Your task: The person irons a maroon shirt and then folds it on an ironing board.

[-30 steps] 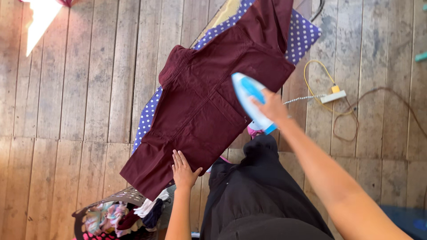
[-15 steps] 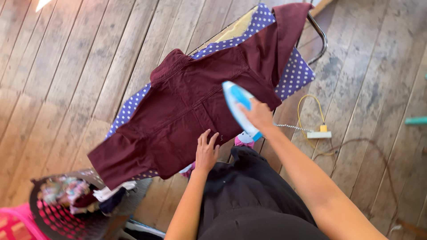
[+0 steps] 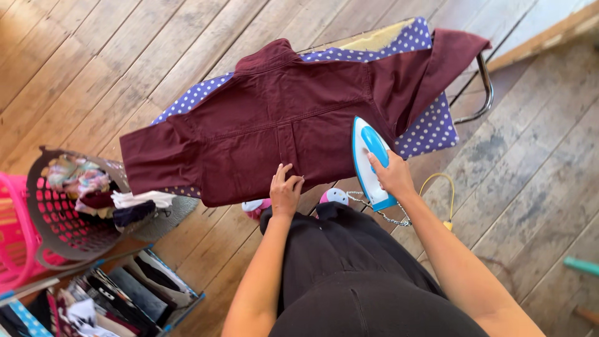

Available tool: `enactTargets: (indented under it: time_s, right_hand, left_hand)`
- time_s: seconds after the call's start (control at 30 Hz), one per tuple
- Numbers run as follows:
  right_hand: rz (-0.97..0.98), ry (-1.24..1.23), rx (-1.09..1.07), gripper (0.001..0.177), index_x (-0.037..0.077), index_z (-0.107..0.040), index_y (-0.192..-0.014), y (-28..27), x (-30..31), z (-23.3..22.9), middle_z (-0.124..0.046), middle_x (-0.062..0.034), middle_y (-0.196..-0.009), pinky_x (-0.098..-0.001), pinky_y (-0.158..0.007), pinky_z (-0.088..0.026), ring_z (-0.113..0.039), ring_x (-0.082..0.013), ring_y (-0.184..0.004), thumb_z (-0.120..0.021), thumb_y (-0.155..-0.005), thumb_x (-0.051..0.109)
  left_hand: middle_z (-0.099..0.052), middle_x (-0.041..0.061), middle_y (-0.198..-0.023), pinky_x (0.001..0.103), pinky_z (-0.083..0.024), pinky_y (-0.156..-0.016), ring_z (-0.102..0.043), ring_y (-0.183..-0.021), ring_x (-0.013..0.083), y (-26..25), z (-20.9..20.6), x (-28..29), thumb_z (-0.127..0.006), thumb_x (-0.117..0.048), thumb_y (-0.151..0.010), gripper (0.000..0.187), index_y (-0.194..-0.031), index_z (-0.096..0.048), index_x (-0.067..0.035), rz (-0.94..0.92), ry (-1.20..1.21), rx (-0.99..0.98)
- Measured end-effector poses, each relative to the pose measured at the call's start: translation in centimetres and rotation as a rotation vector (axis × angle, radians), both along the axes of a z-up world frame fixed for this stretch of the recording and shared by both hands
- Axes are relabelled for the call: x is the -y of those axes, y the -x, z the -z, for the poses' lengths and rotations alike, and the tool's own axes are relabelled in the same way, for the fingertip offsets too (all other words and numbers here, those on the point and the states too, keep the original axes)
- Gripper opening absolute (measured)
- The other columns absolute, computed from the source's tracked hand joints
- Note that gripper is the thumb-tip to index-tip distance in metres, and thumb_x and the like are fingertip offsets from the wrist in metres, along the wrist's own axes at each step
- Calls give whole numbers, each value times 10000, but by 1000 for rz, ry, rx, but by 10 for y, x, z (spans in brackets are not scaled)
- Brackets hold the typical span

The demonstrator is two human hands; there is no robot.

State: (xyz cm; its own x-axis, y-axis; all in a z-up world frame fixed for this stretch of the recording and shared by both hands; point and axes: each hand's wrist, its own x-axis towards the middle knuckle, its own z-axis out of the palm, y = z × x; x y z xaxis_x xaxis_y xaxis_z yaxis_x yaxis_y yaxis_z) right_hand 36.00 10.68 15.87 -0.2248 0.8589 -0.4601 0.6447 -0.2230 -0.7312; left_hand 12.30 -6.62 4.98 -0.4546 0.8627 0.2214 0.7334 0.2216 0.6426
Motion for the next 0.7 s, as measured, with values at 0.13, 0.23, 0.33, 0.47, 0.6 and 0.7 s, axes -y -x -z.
enactTargets:
  time_s: [0.13, 0.23, 0.33, 0.47, 0.6, 0.7]
  right_hand:
    - [8, -38, -66, 432, -11, -608, -910, 13, -26, 16, -612, -73, -590, -319, -412, -481, -583, -153, -425, -686, -968, 410]
    - [99, 2, -87, 408, -3, -609, -925, 26, -37, 29, -609, -64, -598, -325, -411, -488, -586, -150, -426, -672, -977, 397]
    - [29, -10, -172, 402, -36, -617, -990, 16, -41, 36, -603, -77, -610, -333, -414, -485, -577, -146, -432, -667, -992, 363]
    - [-630, -175, 34, 510, -5, -722, -1041, 1, -29, 47, -728, -196, -702, -415, -542, -562, -734, -259, -564, -709, -910, 488]
    - [-791, -441, 138, 579, 32, -700, -1154, 16, -10, 50, -734, -266, -826, -518, -649, -546, -696, -444, -732, -690, -894, 550]
    - [-696, -442, 213, 625, -2, -658, -1150, 29, 5, 44, -733, -275, -861, -538, -671, -545, -696, -459, -767, -649, -905, 573]
  left_hand:
    - [-725, 110, -1057, 454, -508, -1025, -649, -1226, 341, 7, -9, 35, -702, -116, -945, 72, -935, -715, -45, -148, -100, 167]
    - [-738, 104, -991, 408, -536, -890, -691, -1013, 282, 26, -2, 77, -716, -116, -926, 72, -900, -724, -50, -468, -162, 183]
    - [-705, 119, -862, 400, -502, -749, -644, -795, 257, 69, 20, 150, -785, -130, -911, 94, -897, -747, -46, -768, -133, 157]
    - [-712, 129, -892, 279, -561, -524, -636, -622, 155, 122, 35, 261, -627, -200, -1091, 193, -1091, -734, -40, -1426, -232, 640]
    - [-631, 65, -1135, 362, -627, -660, -721, -864, 249, 106, 41, 326, -611, 83, -804, 649, -1400, -539, -161, -1736, -211, 684]
    - [-706, 73, -1104, 419, -622, -786, -741, -940, 265, 67, 51, 312, -598, -63, -862, 441, -1294, -634, -148, -1617, 62, 806]
